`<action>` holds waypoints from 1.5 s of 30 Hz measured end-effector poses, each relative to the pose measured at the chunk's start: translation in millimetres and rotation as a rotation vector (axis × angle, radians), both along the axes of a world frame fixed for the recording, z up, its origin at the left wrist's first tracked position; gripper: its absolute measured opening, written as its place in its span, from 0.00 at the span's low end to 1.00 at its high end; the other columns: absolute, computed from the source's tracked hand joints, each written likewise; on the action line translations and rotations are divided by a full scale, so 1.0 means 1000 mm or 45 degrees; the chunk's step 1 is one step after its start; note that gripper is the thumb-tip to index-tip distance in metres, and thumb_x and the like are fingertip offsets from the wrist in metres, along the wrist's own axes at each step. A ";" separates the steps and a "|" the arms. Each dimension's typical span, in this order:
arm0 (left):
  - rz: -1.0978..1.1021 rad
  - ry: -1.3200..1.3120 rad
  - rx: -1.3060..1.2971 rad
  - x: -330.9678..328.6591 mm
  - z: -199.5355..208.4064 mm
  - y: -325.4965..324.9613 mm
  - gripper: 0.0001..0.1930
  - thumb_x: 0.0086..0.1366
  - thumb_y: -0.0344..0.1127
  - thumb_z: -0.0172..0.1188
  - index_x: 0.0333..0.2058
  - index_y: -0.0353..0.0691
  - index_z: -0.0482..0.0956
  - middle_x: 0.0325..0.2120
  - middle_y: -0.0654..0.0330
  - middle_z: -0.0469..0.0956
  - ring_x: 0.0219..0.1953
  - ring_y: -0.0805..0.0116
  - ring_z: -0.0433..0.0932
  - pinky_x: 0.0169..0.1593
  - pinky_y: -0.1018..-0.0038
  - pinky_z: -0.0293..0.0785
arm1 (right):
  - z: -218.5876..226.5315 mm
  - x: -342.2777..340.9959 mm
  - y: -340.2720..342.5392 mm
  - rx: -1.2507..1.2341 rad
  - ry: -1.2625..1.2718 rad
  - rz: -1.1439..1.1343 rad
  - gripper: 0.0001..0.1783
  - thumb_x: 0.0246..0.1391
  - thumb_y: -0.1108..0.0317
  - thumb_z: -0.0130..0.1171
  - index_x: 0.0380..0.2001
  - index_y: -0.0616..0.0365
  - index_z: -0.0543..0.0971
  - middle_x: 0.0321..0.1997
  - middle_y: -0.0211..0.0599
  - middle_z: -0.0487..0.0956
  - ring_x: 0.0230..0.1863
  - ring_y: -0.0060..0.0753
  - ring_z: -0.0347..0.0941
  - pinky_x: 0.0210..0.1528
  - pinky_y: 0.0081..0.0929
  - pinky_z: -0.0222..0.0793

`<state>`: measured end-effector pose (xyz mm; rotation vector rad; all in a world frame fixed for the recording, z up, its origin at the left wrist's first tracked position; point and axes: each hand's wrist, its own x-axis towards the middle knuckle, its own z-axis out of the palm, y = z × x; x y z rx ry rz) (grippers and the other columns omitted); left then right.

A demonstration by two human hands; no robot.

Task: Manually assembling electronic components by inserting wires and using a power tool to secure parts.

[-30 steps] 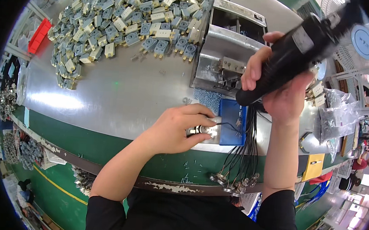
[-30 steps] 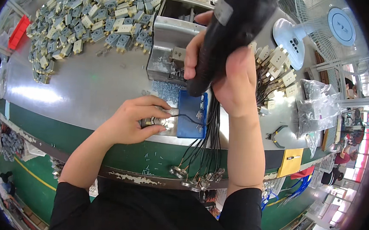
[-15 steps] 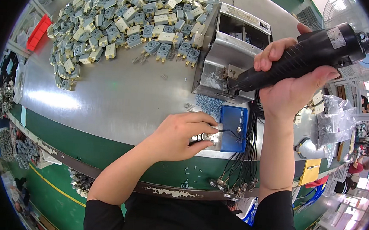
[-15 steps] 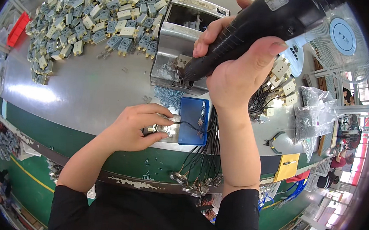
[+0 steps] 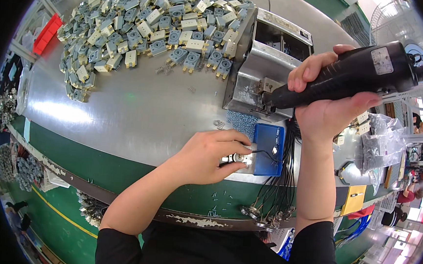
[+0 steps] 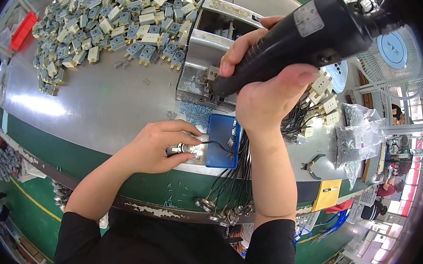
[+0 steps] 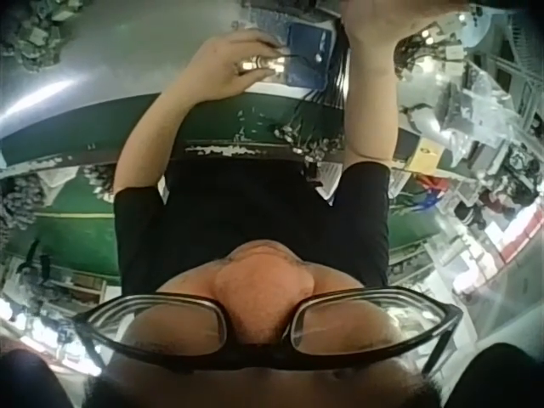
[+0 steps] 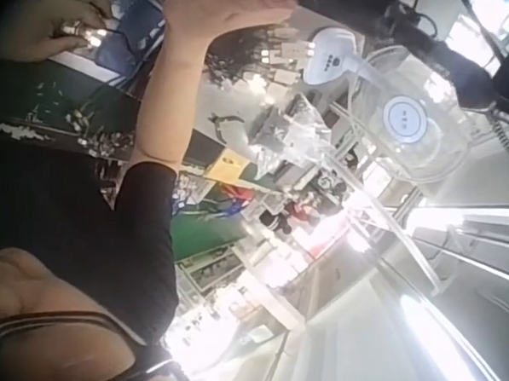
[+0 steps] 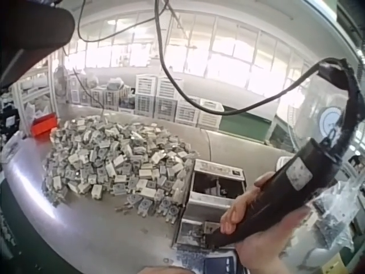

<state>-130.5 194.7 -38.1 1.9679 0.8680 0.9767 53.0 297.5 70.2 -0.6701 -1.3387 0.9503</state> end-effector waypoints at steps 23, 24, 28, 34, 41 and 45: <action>0.000 -0.022 -0.015 -0.003 -0.009 -0.001 0.13 0.57 0.29 0.72 0.41 0.37 0.85 0.47 0.56 0.84 0.46 0.52 0.86 0.48 0.63 0.83 | -0.013 0.003 -0.073 -0.294 -0.014 0.316 0.67 0.48 0.10 0.47 0.71 0.59 0.57 0.28 0.35 0.71 0.23 0.29 0.69 0.28 0.32 0.71; 0.005 -0.018 -0.009 -0.003 -0.008 -0.002 0.13 0.57 0.29 0.73 0.41 0.37 0.85 0.47 0.56 0.84 0.46 0.52 0.85 0.48 0.63 0.83 | -0.014 0.003 -0.073 -0.295 -0.015 0.319 0.67 0.48 0.10 0.47 0.71 0.59 0.57 0.28 0.35 0.71 0.23 0.29 0.69 0.28 0.32 0.71; 0.008 -0.025 0.018 -0.002 -0.008 -0.003 0.12 0.57 0.30 0.73 0.40 0.37 0.85 0.47 0.56 0.84 0.45 0.52 0.85 0.47 0.62 0.83 | -0.016 0.003 -0.074 -0.307 0.036 0.364 0.67 0.47 0.10 0.48 0.71 0.59 0.58 0.28 0.35 0.71 0.23 0.29 0.70 0.29 0.32 0.71; 0.016 0.019 0.017 -0.002 -0.012 -0.003 0.11 0.62 0.38 0.70 0.43 0.43 0.87 0.49 0.63 0.84 0.46 0.58 0.84 0.47 0.63 0.81 | -0.022 0.001 -0.078 -0.299 0.027 0.401 0.67 0.45 0.09 0.49 0.68 0.58 0.60 0.27 0.34 0.71 0.23 0.29 0.70 0.27 0.31 0.71; 0.018 0.004 0.016 -0.001 -0.011 0.000 0.11 0.62 0.38 0.70 0.42 0.43 0.87 0.48 0.62 0.84 0.45 0.58 0.85 0.47 0.63 0.81 | -0.035 0.003 -0.075 -0.086 0.154 0.578 0.57 0.44 0.10 0.53 0.54 0.55 0.67 0.26 0.34 0.72 0.21 0.28 0.70 0.24 0.30 0.69; 0.022 -0.005 0.002 -0.001 -0.012 -0.001 0.11 0.62 0.38 0.70 0.41 0.41 0.87 0.48 0.62 0.84 0.44 0.57 0.85 0.46 0.63 0.82 | -0.039 0.002 -0.073 -0.037 0.142 0.633 0.57 0.44 0.11 0.55 0.53 0.55 0.67 0.25 0.34 0.73 0.21 0.29 0.71 0.23 0.30 0.69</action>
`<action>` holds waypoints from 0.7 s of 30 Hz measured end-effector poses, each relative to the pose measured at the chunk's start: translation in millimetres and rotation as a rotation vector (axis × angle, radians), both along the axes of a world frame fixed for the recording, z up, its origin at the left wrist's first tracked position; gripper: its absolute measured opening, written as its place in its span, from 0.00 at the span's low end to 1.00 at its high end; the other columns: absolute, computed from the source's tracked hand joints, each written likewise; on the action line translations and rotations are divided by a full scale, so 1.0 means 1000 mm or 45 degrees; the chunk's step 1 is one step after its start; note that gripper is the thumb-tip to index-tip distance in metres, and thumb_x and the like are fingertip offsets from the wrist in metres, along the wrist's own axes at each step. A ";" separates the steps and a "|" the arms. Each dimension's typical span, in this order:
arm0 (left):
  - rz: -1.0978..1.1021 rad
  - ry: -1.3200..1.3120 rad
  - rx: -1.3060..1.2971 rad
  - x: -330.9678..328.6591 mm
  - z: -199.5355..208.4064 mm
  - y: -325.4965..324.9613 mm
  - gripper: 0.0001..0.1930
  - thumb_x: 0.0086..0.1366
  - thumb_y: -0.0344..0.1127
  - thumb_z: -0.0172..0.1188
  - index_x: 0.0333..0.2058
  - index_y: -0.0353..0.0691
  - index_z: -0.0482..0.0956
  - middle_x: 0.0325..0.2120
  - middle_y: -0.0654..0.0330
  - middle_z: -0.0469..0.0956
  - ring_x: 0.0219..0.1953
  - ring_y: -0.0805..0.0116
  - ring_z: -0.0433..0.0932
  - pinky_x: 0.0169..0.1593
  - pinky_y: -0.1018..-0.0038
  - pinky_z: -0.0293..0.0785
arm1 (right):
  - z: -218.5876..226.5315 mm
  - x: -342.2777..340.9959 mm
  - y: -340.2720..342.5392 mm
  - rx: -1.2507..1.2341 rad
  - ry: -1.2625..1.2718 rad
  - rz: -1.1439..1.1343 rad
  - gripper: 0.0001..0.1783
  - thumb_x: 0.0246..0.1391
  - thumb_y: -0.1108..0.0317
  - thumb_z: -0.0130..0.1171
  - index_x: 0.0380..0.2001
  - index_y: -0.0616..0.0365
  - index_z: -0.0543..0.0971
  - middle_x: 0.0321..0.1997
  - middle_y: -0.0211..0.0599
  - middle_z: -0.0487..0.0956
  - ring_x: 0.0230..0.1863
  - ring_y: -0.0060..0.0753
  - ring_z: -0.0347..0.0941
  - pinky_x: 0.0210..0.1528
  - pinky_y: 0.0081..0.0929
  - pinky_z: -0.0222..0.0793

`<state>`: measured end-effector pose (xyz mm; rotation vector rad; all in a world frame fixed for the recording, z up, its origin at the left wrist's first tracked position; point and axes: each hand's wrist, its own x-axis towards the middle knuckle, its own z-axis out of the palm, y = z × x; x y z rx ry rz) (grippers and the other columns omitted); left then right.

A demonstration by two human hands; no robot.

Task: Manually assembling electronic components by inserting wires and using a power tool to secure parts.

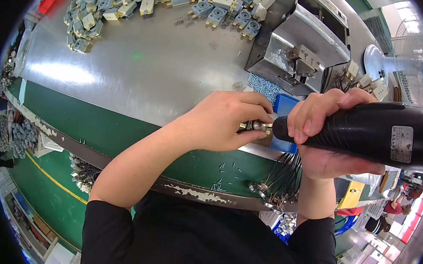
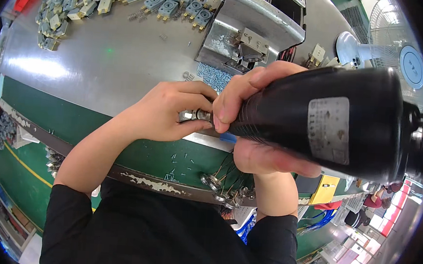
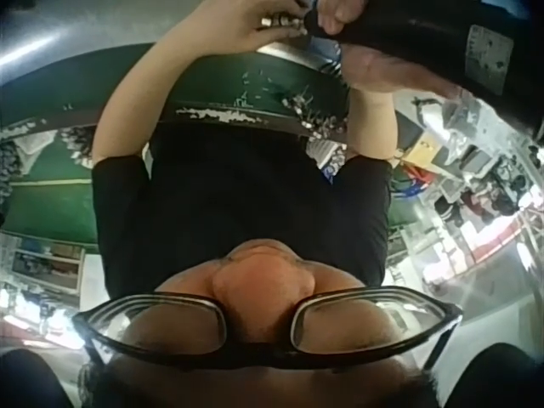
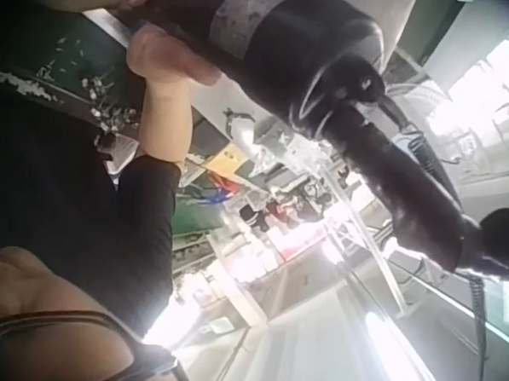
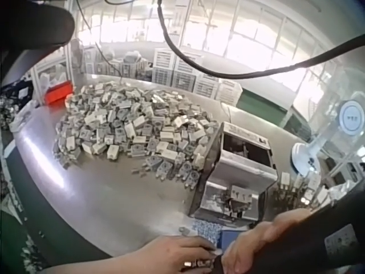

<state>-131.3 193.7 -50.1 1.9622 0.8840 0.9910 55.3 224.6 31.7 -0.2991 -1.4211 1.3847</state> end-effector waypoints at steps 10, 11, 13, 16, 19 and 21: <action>-0.003 0.021 0.023 -0.001 0.002 -0.001 0.10 0.62 0.36 0.70 0.41 0.41 0.87 0.48 0.61 0.84 0.44 0.56 0.85 0.47 0.63 0.82 | 0.008 0.004 -0.005 -0.054 -0.081 -0.023 0.59 0.45 0.12 0.55 0.57 0.58 0.66 0.24 0.36 0.73 0.20 0.31 0.70 0.23 0.30 0.68; -0.005 0.023 0.030 -0.001 0.003 -0.001 0.10 0.62 0.36 0.70 0.41 0.41 0.87 0.48 0.61 0.84 0.44 0.56 0.85 0.47 0.63 0.82 | 0.014 0.005 -0.005 -0.105 -0.122 -0.034 0.60 0.47 0.13 0.55 0.60 0.59 0.65 0.24 0.36 0.73 0.20 0.31 0.70 0.23 0.31 0.68; 0.006 0.018 0.017 -0.001 0.004 -0.002 0.11 0.61 0.36 0.70 0.41 0.41 0.87 0.48 0.62 0.84 0.45 0.56 0.85 0.47 0.63 0.82 | 0.025 0.009 -0.004 -0.204 -0.204 -0.066 0.62 0.50 0.14 0.55 0.65 0.61 0.64 0.24 0.37 0.73 0.20 0.32 0.70 0.25 0.31 0.69; -0.011 0.003 0.011 0.001 0.008 0.001 0.13 0.57 0.29 0.73 0.42 0.39 0.87 0.48 0.56 0.85 0.46 0.53 0.86 0.49 0.63 0.83 | 0.042 0.017 0.026 -0.036 0.075 0.077 0.65 0.52 0.15 0.53 0.72 0.62 0.58 0.27 0.36 0.73 0.23 0.32 0.70 0.28 0.33 0.68; -0.023 0.015 0.004 0.000 0.009 0.001 0.14 0.57 0.29 0.72 0.43 0.39 0.87 0.49 0.56 0.84 0.48 0.53 0.85 0.51 0.64 0.83 | 0.039 0.026 0.057 0.205 0.134 -0.170 0.65 0.51 0.12 0.49 0.71 0.60 0.59 0.29 0.34 0.72 0.26 0.30 0.69 0.30 0.34 0.67; -0.023 0.009 0.019 0.001 0.009 0.000 0.13 0.58 0.29 0.72 0.43 0.39 0.86 0.49 0.56 0.84 0.48 0.52 0.85 0.50 0.63 0.83 | 0.041 0.024 0.068 0.150 0.111 -0.351 0.64 0.51 0.10 0.45 0.67 0.59 0.63 0.29 0.34 0.72 0.25 0.31 0.68 0.31 0.34 0.67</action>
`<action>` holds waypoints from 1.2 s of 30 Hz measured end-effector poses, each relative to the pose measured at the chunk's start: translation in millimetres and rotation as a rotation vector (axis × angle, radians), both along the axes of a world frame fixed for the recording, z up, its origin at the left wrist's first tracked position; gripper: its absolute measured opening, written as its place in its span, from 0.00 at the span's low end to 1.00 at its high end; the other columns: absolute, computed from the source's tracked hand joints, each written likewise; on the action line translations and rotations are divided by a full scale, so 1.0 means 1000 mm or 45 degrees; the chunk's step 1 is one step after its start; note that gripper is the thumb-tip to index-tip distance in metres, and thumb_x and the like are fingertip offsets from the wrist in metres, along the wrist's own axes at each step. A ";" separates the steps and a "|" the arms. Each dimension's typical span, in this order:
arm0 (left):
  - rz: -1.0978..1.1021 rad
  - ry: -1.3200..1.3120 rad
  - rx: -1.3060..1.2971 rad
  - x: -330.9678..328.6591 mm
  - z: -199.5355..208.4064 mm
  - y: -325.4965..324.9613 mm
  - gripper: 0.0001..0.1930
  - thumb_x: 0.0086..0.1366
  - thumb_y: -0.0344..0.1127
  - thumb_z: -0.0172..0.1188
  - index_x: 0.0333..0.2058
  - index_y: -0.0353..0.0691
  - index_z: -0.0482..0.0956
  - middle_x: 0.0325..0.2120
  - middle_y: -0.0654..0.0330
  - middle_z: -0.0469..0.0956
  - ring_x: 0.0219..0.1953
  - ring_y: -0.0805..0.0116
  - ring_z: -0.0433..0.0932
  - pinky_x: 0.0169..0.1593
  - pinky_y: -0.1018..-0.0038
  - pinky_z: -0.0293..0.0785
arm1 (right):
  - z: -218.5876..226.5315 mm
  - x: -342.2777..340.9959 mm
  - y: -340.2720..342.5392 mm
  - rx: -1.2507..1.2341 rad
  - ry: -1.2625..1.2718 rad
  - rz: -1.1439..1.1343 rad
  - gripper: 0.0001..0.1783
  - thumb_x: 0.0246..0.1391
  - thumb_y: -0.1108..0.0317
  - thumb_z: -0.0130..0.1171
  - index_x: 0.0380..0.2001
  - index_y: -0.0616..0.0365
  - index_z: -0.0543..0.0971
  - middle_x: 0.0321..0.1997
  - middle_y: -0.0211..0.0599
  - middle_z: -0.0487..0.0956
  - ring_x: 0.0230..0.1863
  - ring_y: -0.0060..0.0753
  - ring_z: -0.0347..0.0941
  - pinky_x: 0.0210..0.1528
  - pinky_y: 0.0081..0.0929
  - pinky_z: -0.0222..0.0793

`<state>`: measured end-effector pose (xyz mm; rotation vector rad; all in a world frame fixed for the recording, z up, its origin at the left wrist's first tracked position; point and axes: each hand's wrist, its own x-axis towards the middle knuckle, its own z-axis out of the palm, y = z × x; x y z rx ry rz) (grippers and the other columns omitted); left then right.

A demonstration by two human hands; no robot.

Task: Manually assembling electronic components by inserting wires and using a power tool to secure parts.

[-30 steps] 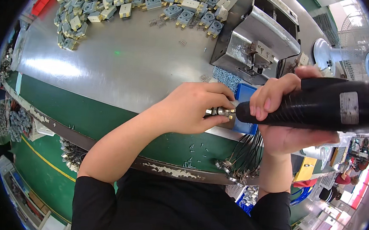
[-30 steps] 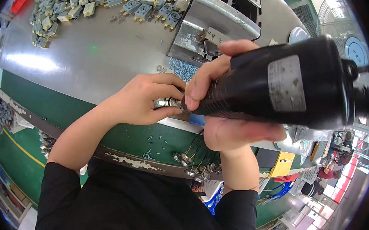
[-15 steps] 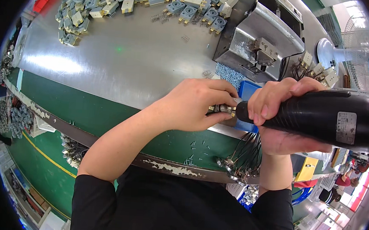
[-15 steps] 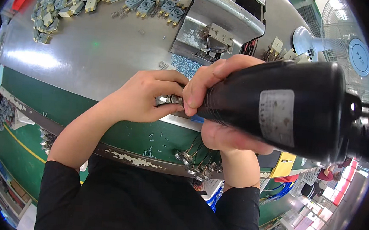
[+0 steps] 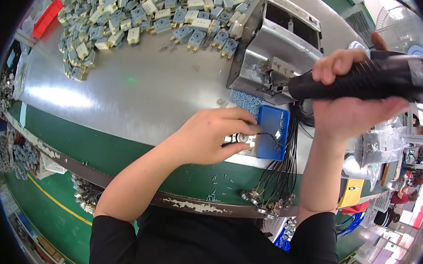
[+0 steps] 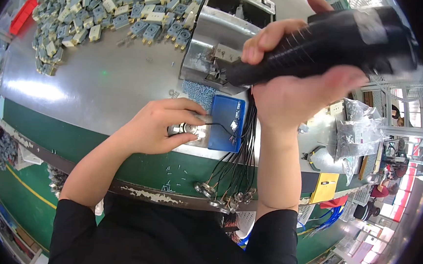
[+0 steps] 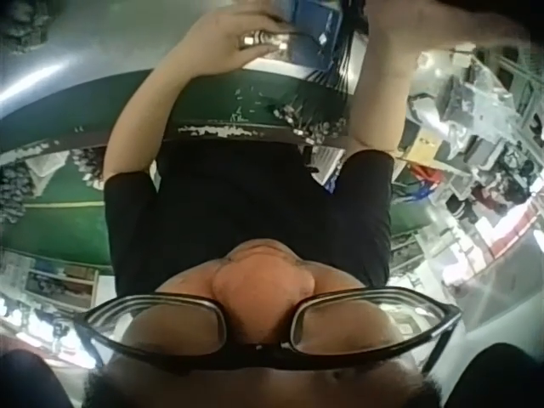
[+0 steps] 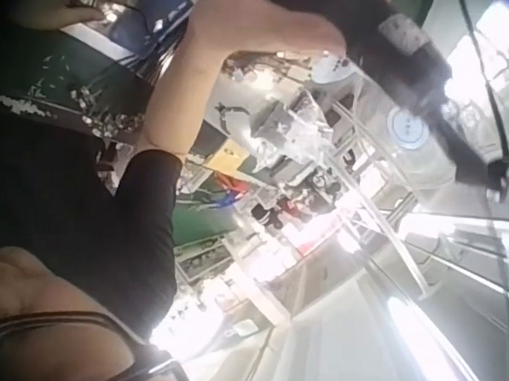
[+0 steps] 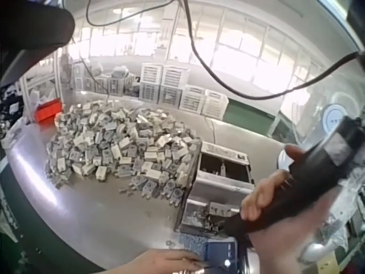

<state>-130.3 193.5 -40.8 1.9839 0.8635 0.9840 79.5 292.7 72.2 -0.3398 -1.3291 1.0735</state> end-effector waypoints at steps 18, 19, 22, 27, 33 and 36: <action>-0.028 0.006 -0.022 -0.002 0.000 0.003 0.16 0.56 0.29 0.73 0.44 0.41 0.86 0.51 0.57 0.84 0.48 0.53 0.85 0.50 0.63 0.82 | -0.006 -0.017 0.020 -0.187 -0.113 -0.324 0.60 0.52 0.11 0.43 0.64 0.58 0.66 0.27 0.35 0.72 0.25 0.32 0.68 0.31 0.35 0.67; -0.026 0.007 -0.022 -0.002 0.000 0.003 0.16 0.56 0.29 0.73 0.44 0.41 0.86 0.51 0.57 0.84 0.48 0.53 0.85 0.50 0.63 0.82 | -0.006 -0.018 0.020 -0.199 -0.126 -0.318 0.61 0.52 0.11 0.44 0.64 0.59 0.66 0.27 0.35 0.72 0.24 0.32 0.68 0.30 0.35 0.66; -0.022 0.011 -0.023 -0.002 0.001 0.002 0.16 0.56 0.29 0.73 0.44 0.41 0.85 0.51 0.57 0.84 0.48 0.53 0.85 0.50 0.62 0.82 | -0.004 -0.019 0.019 -0.203 -0.154 -0.319 0.61 0.51 0.11 0.44 0.64 0.59 0.66 0.26 0.35 0.72 0.24 0.32 0.67 0.30 0.35 0.66; 0.006 0.004 -0.020 -0.002 0.001 0.002 0.18 0.57 0.30 0.73 0.46 0.40 0.84 0.52 0.57 0.83 0.50 0.52 0.84 0.52 0.62 0.82 | -0.001 -0.028 0.013 -0.144 -0.210 -0.353 0.61 0.51 0.10 0.44 0.64 0.59 0.66 0.26 0.36 0.72 0.23 0.33 0.68 0.30 0.35 0.67; -0.015 0.028 -0.037 -0.003 0.002 0.002 0.17 0.56 0.30 0.73 0.45 0.39 0.83 0.52 0.57 0.83 0.51 0.52 0.84 0.53 0.61 0.81 | 0.001 -0.029 0.012 -0.124 -0.242 -0.345 0.60 0.52 0.11 0.44 0.63 0.60 0.66 0.26 0.37 0.72 0.24 0.34 0.68 0.31 0.35 0.68; -0.013 0.030 -0.028 -0.003 0.001 0.002 0.17 0.56 0.30 0.73 0.45 0.39 0.83 0.53 0.57 0.83 0.51 0.51 0.84 0.53 0.61 0.81 | 0.001 -0.029 0.011 -0.144 -0.213 -0.363 0.59 0.53 0.12 0.43 0.62 0.60 0.66 0.26 0.37 0.72 0.24 0.34 0.69 0.31 0.35 0.68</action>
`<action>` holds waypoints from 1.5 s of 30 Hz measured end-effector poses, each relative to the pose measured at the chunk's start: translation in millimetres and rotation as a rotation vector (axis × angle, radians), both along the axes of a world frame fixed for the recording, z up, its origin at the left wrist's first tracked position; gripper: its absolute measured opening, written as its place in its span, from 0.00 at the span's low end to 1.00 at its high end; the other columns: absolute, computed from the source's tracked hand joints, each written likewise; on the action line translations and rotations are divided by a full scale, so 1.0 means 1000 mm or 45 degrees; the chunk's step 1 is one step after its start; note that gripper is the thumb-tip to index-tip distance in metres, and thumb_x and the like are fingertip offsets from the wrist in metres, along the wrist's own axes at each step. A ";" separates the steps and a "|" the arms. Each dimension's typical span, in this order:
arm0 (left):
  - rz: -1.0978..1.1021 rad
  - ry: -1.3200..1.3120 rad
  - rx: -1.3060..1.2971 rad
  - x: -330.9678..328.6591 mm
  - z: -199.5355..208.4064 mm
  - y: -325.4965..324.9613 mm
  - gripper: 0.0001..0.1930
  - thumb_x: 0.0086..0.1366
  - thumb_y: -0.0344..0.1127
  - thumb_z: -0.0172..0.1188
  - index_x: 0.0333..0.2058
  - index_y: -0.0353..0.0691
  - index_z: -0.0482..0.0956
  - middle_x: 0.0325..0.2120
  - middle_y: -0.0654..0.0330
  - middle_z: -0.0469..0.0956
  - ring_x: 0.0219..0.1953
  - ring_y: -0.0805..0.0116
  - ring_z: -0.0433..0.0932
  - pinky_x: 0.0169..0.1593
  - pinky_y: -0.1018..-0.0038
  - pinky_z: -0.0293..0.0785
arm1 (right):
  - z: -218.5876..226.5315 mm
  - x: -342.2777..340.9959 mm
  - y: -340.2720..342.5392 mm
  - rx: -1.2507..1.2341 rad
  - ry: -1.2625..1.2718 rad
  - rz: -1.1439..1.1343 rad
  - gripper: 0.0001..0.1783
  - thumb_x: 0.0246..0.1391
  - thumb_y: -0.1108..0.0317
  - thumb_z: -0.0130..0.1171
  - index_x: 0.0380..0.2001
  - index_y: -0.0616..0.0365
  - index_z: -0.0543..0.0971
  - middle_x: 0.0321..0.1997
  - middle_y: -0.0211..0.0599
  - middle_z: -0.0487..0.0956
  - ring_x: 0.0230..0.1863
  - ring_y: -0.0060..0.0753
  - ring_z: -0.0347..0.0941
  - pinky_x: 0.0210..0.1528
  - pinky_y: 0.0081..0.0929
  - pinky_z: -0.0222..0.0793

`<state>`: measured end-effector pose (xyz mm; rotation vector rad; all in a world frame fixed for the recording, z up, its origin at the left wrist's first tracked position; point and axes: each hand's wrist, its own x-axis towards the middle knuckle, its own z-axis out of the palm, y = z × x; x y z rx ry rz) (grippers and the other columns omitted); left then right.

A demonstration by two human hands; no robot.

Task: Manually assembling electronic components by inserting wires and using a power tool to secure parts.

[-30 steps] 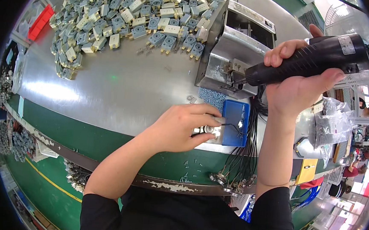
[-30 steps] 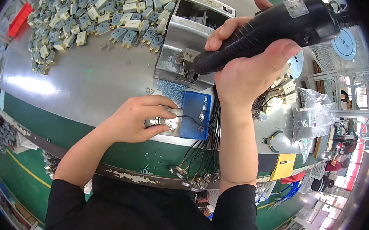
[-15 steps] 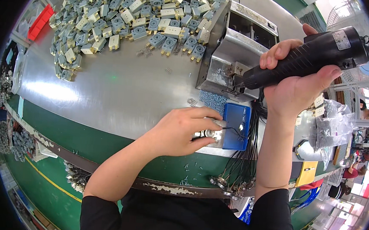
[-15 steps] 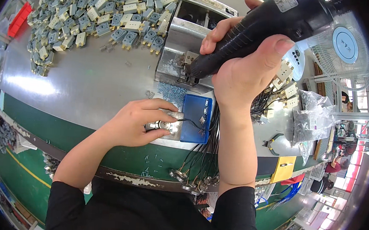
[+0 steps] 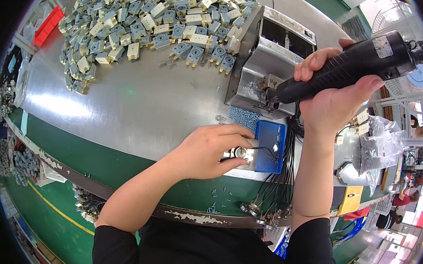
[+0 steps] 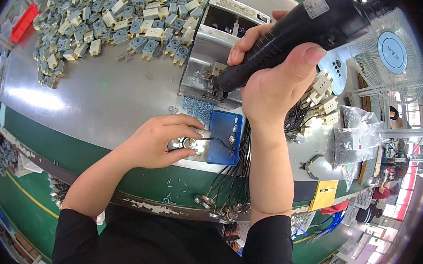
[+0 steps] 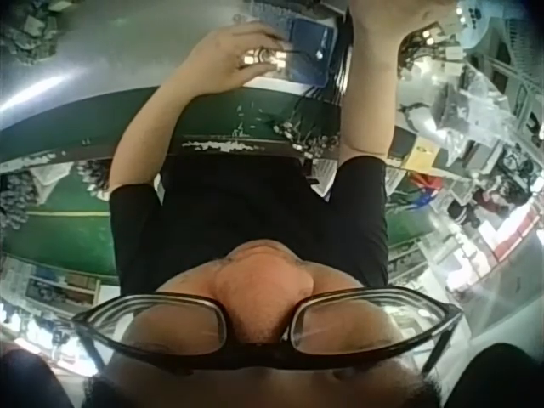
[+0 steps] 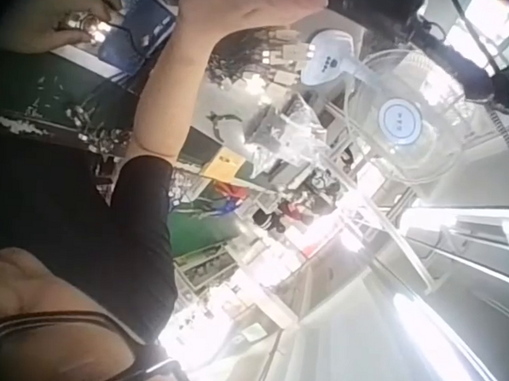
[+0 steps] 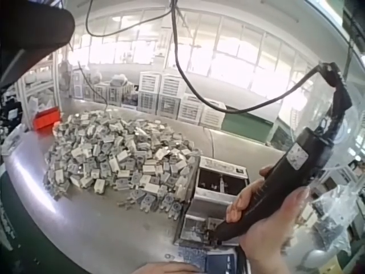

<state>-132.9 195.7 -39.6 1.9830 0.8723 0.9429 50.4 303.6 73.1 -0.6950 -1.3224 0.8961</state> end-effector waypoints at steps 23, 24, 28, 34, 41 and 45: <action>0.042 0.030 -0.045 -0.004 -0.005 -0.003 0.14 0.61 0.41 0.71 0.39 0.37 0.83 0.51 0.58 0.83 0.47 0.53 0.83 0.49 0.60 0.80 | -0.011 -0.026 -0.078 -0.299 -0.119 0.380 0.66 0.50 0.11 0.49 0.70 0.62 0.58 0.27 0.37 0.72 0.23 0.32 0.71 0.28 0.35 0.72; 0.046 0.026 -0.049 -0.004 -0.004 -0.004 0.14 0.61 0.41 0.71 0.39 0.37 0.83 0.51 0.58 0.83 0.47 0.53 0.83 0.49 0.60 0.80 | -0.012 -0.027 -0.080 -0.312 -0.099 0.382 0.66 0.49 0.11 0.49 0.70 0.62 0.58 0.28 0.37 0.72 0.23 0.32 0.71 0.28 0.35 0.72; 0.046 0.037 -0.074 -0.004 -0.002 -0.006 0.15 0.62 0.42 0.71 0.39 0.35 0.83 0.51 0.59 0.83 0.47 0.52 0.83 0.49 0.60 0.80 | -0.017 -0.028 -0.083 -0.315 -0.086 0.383 0.67 0.48 0.11 0.50 0.69 0.61 0.57 0.28 0.37 0.72 0.24 0.32 0.71 0.29 0.34 0.72; 0.037 0.002 -0.077 -0.003 -0.003 -0.006 0.15 0.61 0.41 0.71 0.41 0.38 0.84 0.49 0.60 0.83 0.46 0.53 0.83 0.49 0.60 0.80 | -0.022 -0.027 -0.087 -0.307 -0.094 0.368 0.64 0.47 0.10 0.50 0.65 0.58 0.62 0.29 0.36 0.72 0.23 0.31 0.71 0.29 0.34 0.71; 0.047 -0.060 -0.077 -0.005 -0.008 -0.007 0.15 0.60 0.38 0.72 0.43 0.40 0.85 0.47 0.59 0.84 0.45 0.52 0.84 0.48 0.60 0.80 | -0.045 -0.028 -0.076 0.024 0.103 0.780 0.58 0.47 0.10 0.48 0.57 0.54 0.66 0.28 0.33 0.72 0.22 0.28 0.69 0.25 0.29 0.70; 0.064 -0.047 -0.049 -0.002 -0.011 -0.005 0.14 0.60 0.38 0.72 0.42 0.39 0.84 0.45 0.59 0.84 0.45 0.52 0.84 0.47 0.60 0.80 | -0.049 -0.025 -0.073 0.109 0.077 0.831 0.58 0.47 0.10 0.48 0.57 0.54 0.66 0.28 0.33 0.72 0.21 0.27 0.69 0.24 0.29 0.71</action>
